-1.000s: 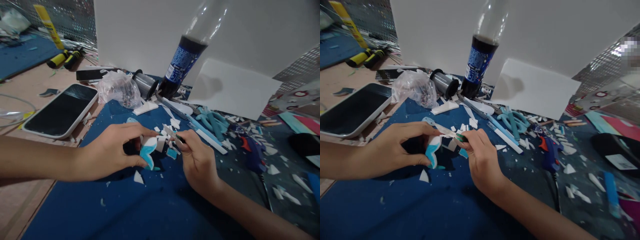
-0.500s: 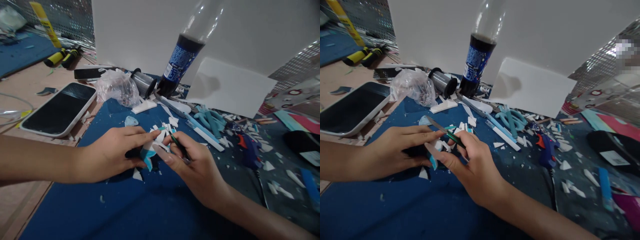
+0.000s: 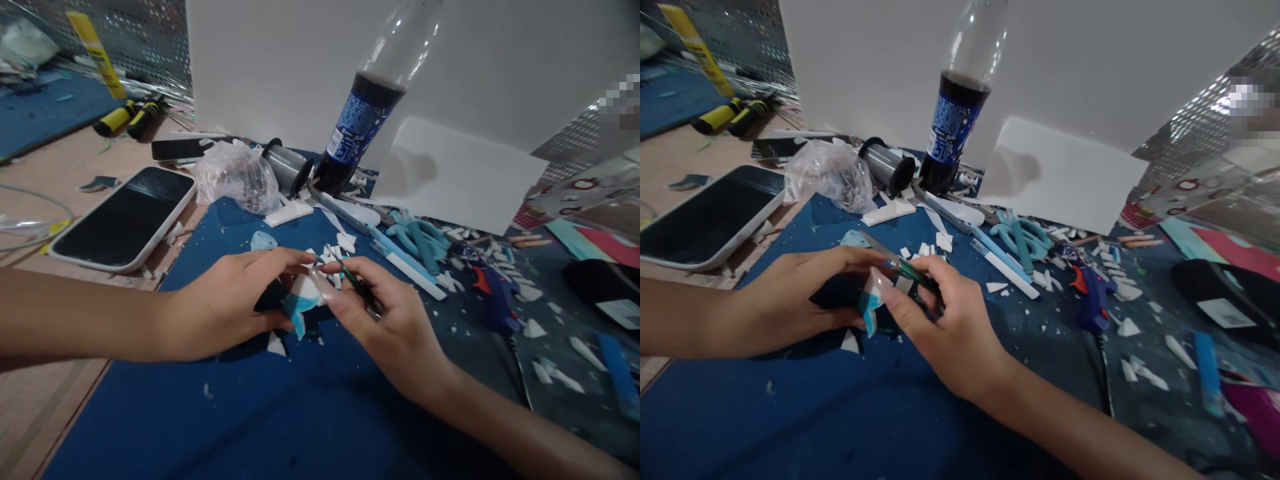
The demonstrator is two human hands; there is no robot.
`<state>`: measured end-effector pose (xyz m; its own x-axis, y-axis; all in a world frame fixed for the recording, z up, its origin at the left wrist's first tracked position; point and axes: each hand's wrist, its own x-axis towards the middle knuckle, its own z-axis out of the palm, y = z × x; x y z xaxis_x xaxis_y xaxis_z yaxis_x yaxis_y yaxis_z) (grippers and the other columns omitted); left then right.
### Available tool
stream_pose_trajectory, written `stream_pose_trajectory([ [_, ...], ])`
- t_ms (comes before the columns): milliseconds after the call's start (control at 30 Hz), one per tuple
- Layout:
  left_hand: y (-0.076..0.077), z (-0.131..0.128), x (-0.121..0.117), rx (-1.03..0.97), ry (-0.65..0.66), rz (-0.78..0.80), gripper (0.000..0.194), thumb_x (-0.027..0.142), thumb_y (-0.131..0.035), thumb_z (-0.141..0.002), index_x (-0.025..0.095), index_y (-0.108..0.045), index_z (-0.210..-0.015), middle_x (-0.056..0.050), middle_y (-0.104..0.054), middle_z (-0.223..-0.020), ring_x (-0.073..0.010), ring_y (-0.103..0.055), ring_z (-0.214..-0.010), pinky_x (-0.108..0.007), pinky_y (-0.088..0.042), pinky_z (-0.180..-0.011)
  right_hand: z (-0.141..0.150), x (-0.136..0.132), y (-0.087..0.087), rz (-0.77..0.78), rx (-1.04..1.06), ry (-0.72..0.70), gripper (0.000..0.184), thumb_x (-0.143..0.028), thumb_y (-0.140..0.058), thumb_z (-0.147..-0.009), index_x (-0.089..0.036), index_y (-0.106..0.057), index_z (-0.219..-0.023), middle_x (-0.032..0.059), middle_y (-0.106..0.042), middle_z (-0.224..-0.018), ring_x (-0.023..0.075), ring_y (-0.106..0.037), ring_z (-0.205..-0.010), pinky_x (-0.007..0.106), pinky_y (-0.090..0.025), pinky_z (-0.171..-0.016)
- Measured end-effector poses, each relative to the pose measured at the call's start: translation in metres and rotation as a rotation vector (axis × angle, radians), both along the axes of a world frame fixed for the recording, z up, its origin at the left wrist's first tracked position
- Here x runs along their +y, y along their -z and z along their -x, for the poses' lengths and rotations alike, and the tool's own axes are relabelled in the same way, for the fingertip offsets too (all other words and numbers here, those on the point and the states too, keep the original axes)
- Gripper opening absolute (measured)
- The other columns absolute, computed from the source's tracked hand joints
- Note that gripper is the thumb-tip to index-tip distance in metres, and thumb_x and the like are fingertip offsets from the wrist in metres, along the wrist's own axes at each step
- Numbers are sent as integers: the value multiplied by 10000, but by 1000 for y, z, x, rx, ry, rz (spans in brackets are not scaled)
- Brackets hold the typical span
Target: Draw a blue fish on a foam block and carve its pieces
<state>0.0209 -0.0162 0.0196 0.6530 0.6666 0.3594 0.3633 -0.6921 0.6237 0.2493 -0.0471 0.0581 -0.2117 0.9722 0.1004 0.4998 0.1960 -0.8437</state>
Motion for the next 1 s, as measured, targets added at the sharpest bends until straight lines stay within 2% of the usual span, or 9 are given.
stream_pose_trajectory([
  [100,-1,-2,0,7,-4,-71,568,63,-788,-852,231,-571,-1350,-85,-753,-1334,-274,-753,-1203,-323,-642,-935,3,-3,-1,30,17,5,176,-291,-670,-857,-187,-694,-997,-101,-362,-557,95,-332,-474,234,-305,-434],
  [167,-3,-2,-1,38,-29,-108,563,29,-777,-850,235,-578,-1335,-64,-762,-1277,-264,-740,-1195,-316,-638,-912,4,-4,-3,25,44,31,244,-301,-667,-849,-176,-664,-1059,-105,-388,-574,95,-338,-478,233,-308,-434],
  [267,-4,-1,-1,64,-19,-211,496,-5,-743,-874,229,-593,-1285,-42,-768,-1132,-242,-722,-1088,-318,-616,-891,5,-4,-4,38,69,83,215,-358,-687,-853,-221,-557,-956,-105,-411,-587,92,-356,-487,224,-321,-429],
  [367,-3,-1,-1,35,14,-341,357,33,-681,-949,215,-595,-1244,-85,-725,-1176,-260,-679,-1070,-371,-590,-917,7,-2,-5,120,82,88,281,-441,-689,-868,-255,-479,-860,-106,-394,-575,91,-350,-492,215,-329,-421],
  [500,-3,-2,0,-18,25,-351,252,72,-569,-1028,205,-602,-1240,-87,-683,-1123,-242,-659,-980,-335,-582,-836,7,0,-5,185,102,49,288,-464,-684,-897,-240,-515,-832,-98,-389,-576,87,-343,-493,210,-311,-417],
  [633,-4,-2,0,-34,0,-327,286,69,-597,-1031,189,-590,-1291,-81,-693,-1138,-228,-685,-1032,-295,-591,-876,5,-2,-6,233,112,17,249,-443,-665,-906,-211,-604,-840,-50,-478,-621,102,-406,-529,225,-360,-454],
  [767,-5,-1,0,-52,10,-284,261,221,-753,-1009,189,-616,-1228,-65,-705,-1101,-224,-705,-1030,-287,-606,-882,4,-5,-9,295,84,-12,213,-401,-644,-890,-193,-687,-882,-7,-546,-668,131,-459,-587,248,-405,-509],
  [867,-5,0,0,-43,-7,-264,296,351,-801,-989,197,-623,-1168,-59,-699,-1080,-228,-706,-1016,-300,-607,-867,5,-4,-11,326,103,-54,233,-402,-616,-904,-190,-692,-846,3,-549,-697,133,-456,-620,254,-405,-542],
  [1000,-3,1,0,-44,-58,-273,374,482,-786,-986,192,-595,-1125,-53,-676,-1049,-223,-695,-952,-301,-596,-792,8,-3,-12,377,159,-109,225,-377,-629,-896,-201,-609,-758,-34,-448,-654,109,-370,-588,245,-334,-510],
])
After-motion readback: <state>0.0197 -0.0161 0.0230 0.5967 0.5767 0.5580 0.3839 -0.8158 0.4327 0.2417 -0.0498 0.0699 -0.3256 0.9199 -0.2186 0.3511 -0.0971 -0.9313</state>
